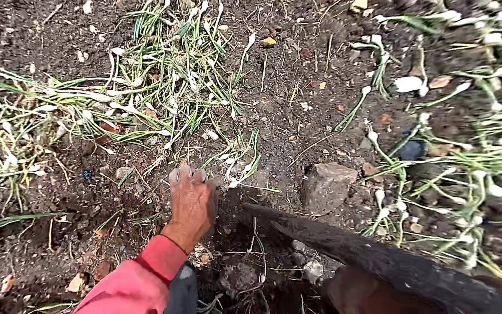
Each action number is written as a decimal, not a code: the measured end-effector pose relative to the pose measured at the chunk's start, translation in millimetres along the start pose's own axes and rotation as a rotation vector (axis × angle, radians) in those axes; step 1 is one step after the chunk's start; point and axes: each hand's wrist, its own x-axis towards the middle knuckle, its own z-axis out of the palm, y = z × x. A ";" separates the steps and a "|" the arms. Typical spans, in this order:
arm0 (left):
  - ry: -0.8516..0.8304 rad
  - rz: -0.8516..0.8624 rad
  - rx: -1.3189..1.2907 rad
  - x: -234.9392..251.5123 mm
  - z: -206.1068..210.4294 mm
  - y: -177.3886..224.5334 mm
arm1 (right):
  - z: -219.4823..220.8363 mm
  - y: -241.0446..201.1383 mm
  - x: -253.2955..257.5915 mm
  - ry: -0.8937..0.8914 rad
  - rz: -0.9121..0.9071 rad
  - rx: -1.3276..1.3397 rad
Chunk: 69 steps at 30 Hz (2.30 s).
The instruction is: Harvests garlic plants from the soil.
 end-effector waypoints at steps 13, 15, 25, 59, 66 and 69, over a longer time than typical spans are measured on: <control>-0.143 -0.255 -0.580 33.0 -1.9 -7.8 | -10.6 8.1 15.6 0.056 0.045 0.234; -0.183 -0.349 -0.704 13.2 -7.5 -27.0 | -15.7 -8.0 45.3 0.020 0.033 0.397; -0.352 -0.135 -0.299 -14.4 38.9 24.3 | 43.4 116.8 -43.8 0.181 0.160 -0.025; -0.839 -0.177 -0.120 -31.8 60.9 93.7 | -81.3 172.3 -13.0 0.079 0.556 -0.776; -0.999 0.026 -0.254 -10.7 29.8 105.9 | -94.3 173.0 0.7 -0.090 0.661 -0.704; -0.883 0.033 -0.556 -11.3 16.6 91.5 | -100.7 183.8 7.1 -0.083 0.586 -0.645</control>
